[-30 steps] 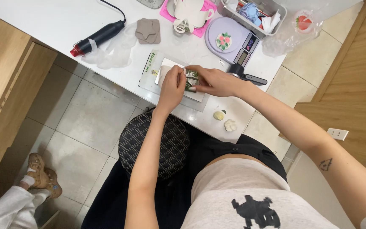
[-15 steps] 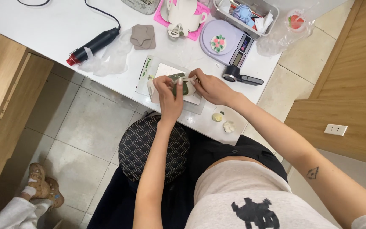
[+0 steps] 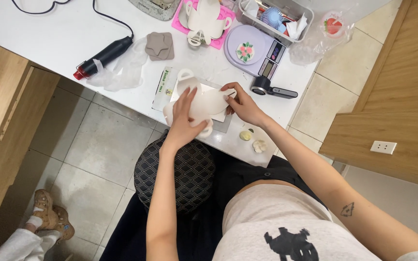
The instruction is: The recorder retrieves a candle and packaging from a shelf, moves to a workstation, and puts on a protective glove.
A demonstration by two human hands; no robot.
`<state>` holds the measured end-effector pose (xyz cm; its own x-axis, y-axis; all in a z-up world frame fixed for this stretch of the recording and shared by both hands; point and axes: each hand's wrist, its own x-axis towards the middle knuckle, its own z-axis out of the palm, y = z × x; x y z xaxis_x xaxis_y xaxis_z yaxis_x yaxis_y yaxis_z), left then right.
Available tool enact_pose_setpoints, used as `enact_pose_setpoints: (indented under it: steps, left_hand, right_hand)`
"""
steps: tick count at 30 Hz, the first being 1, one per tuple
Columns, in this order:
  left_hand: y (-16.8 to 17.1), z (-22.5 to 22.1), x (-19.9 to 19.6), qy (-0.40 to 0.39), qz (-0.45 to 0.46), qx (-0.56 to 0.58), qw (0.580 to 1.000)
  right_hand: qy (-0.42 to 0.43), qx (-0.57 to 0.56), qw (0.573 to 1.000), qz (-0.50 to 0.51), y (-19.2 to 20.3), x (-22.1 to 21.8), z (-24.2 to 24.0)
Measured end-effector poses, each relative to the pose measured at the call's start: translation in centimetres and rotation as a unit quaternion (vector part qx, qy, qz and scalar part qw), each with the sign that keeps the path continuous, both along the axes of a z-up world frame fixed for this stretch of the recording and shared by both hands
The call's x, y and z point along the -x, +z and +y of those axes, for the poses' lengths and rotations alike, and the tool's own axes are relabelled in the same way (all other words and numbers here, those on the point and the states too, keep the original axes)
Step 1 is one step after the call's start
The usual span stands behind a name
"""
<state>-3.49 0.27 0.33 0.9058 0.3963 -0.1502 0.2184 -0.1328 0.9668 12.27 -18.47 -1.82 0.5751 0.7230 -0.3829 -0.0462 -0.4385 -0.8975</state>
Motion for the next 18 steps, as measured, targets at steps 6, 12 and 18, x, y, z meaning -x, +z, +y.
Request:
enact_pose_setpoints:
  steps: [6,12,18]
  left_hand:
    - [-1.7,-0.6,-0.3,-0.161,0.128,-0.352,0.913]
    - [-4.7,-0.7,-0.6,-0.155,0.082,-0.478,0.861]
    - [-4.3,-1.0,-1.8,-0.166,0.154,-0.521,0.823]
  right_hand:
    - [0.015,0.01,1.0,0.005,0.9,0.4,0.2]
    - [0.017,0.028,0.998,0.058,0.4,0.6,-0.3]
    - [0.015,0.008,0.998,0.055,0.4,0.7,-0.4]
